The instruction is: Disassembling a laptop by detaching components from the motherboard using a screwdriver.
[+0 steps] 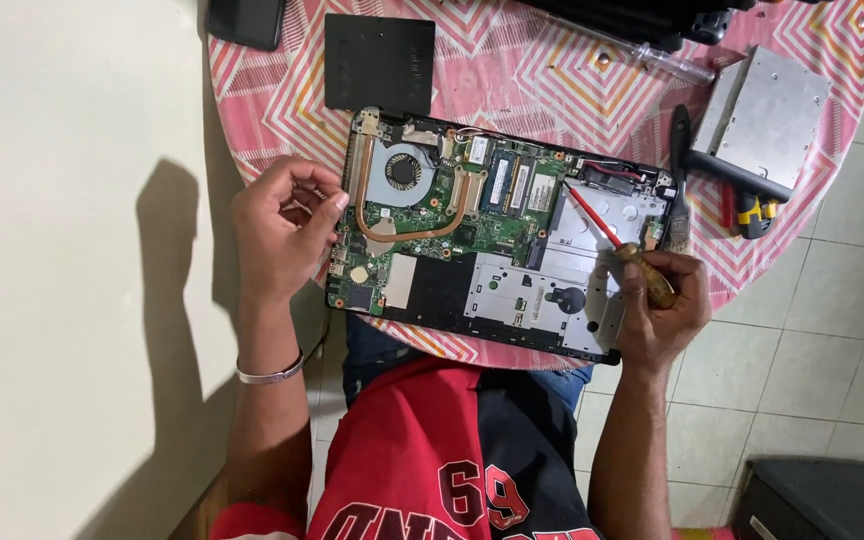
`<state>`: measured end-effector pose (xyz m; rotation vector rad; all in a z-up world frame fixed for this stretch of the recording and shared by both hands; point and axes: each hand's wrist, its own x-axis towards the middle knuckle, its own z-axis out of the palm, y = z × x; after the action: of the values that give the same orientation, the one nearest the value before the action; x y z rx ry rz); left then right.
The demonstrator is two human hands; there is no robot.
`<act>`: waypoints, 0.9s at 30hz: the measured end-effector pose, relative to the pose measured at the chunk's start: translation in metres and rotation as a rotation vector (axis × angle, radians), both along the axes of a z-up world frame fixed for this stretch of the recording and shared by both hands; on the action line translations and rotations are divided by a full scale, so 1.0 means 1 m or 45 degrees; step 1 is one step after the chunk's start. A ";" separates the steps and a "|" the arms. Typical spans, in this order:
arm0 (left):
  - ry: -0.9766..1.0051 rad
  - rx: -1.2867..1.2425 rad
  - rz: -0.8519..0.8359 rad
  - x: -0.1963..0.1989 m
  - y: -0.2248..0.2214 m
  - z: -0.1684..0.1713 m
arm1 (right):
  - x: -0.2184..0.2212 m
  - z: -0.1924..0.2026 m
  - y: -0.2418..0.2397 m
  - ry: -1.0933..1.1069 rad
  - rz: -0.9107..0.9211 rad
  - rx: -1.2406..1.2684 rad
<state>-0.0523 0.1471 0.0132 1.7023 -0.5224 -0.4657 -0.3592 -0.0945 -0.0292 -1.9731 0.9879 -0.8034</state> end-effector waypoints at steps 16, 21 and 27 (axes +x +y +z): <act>0.130 0.150 0.061 -0.066 0.085 -0.021 | -0.005 -0.006 0.002 0.021 0.137 -0.164; 0.240 0.106 0.252 -0.090 0.099 -0.030 | -0.004 0.003 0.015 -0.024 0.186 -0.105; 0.748 -0.043 0.492 -0.100 0.105 -0.070 | 0.023 0.018 0.069 -0.044 0.459 0.149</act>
<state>-0.1522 0.2519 -0.0567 1.4922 0.2204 -0.6333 -0.3364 -0.0253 -0.0111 -1.9515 0.6171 -0.5622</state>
